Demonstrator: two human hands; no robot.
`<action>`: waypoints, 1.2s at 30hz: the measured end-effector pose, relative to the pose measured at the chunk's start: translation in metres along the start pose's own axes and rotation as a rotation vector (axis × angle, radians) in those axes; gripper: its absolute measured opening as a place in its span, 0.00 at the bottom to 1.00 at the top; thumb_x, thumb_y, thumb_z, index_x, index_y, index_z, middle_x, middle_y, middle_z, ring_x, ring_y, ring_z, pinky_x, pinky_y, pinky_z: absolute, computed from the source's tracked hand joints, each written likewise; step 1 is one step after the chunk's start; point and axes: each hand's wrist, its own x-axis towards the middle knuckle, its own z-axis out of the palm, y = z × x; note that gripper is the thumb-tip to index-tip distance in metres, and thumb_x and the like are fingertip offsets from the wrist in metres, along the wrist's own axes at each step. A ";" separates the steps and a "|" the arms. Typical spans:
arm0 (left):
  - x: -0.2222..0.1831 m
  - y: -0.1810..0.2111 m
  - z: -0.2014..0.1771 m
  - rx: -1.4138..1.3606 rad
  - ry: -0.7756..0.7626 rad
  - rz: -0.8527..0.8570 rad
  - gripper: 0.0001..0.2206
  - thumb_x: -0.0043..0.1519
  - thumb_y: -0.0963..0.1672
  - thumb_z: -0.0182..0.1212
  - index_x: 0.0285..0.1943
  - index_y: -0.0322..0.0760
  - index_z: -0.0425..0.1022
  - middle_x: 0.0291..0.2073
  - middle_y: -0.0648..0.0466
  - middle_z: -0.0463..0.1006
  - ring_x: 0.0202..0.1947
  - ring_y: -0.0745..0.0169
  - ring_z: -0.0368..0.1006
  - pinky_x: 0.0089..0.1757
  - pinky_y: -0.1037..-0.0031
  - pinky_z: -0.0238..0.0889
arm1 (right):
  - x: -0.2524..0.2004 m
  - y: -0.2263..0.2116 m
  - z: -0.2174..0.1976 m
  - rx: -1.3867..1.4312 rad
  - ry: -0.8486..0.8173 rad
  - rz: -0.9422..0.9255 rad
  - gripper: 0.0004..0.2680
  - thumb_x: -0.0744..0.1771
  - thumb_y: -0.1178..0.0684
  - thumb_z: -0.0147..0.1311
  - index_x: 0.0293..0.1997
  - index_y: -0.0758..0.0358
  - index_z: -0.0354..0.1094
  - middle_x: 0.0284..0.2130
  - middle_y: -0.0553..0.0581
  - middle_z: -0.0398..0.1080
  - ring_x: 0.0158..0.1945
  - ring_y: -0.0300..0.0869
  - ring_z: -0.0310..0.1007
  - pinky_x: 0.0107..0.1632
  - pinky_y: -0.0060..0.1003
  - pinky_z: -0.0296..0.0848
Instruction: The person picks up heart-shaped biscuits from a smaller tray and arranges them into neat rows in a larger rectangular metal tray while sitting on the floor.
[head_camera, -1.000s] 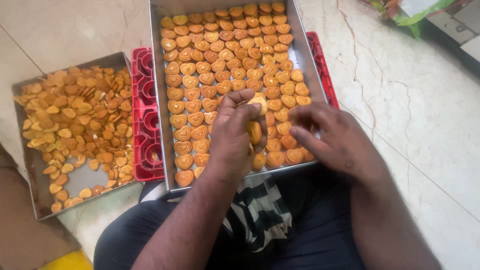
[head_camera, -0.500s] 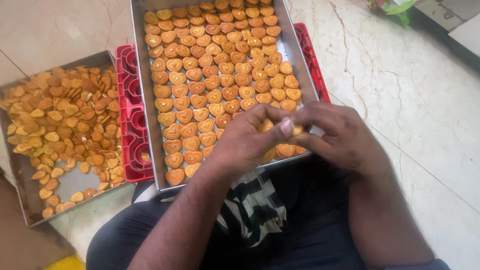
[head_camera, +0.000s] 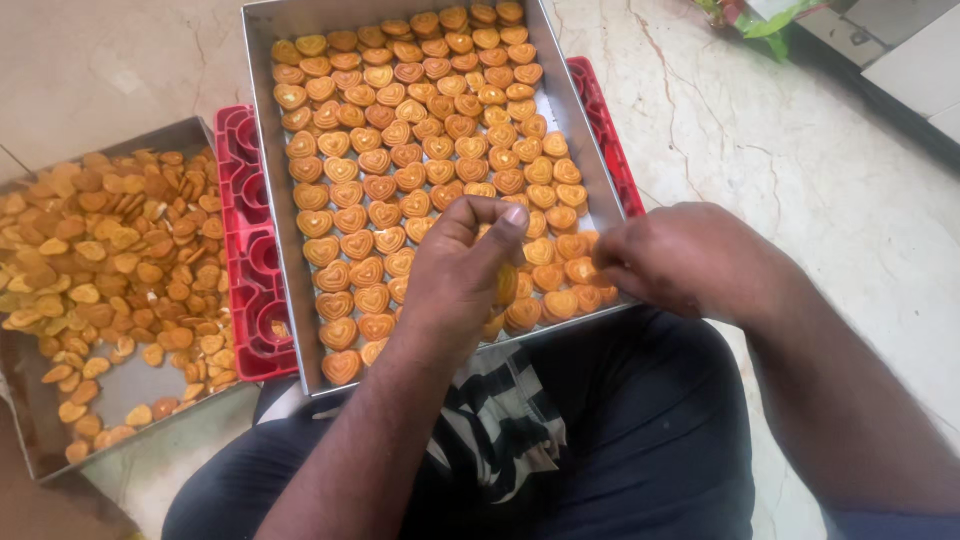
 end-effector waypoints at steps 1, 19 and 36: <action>0.000 0.000 0.000 0.005 0.011 -0.029 0.14 0.61 0.50 0.63 0.46 0.38 0.73 0.28 0.56 0.74 0.24 0.73 0.65 0.26 0.80 0.60 | 0.000 0.000 -0.001 -0.002 0.001 -0.001 0.09 0.66 0.46 0.56 0.48 0.49 0.76 0.34 0.54 0.78 0.37 0.47 0.79 0.44 0.45 0.76; -0.001 0.000 0.000 -0.083 0.007 -0.040 0.14 0.62 0.50 0.63 0.46 0.38 0.72 0.28 0.57 0.73 0.22 0.73 0.64 0.23 0.79 0.58 | 0.006 -0.008 0.005 -0.120 -0.003 -0.083 0.06 0.62 0.48 0.55 0.39 0.49 0.76 0.33 0.52 0.76 0.40 0.49 0.77 0.42 0.48 0.74; 0.006 0.008 -0.019 -0.415 0.186 0.201 0.08 0.66 0.45 0.61 0.42 0.37 0.69 0.28 0.57 0.71 0.24 0.73 0.65 0.27 0.79 0.60 | -0.001 -0.082 0.003 0.299 0.697 -0.490 0.15 0.64 0.45 0.63 0.53 0.56 0.69 0.34 0.51 0.76 0.35 0.44 0.77 0.58 0.55 0.68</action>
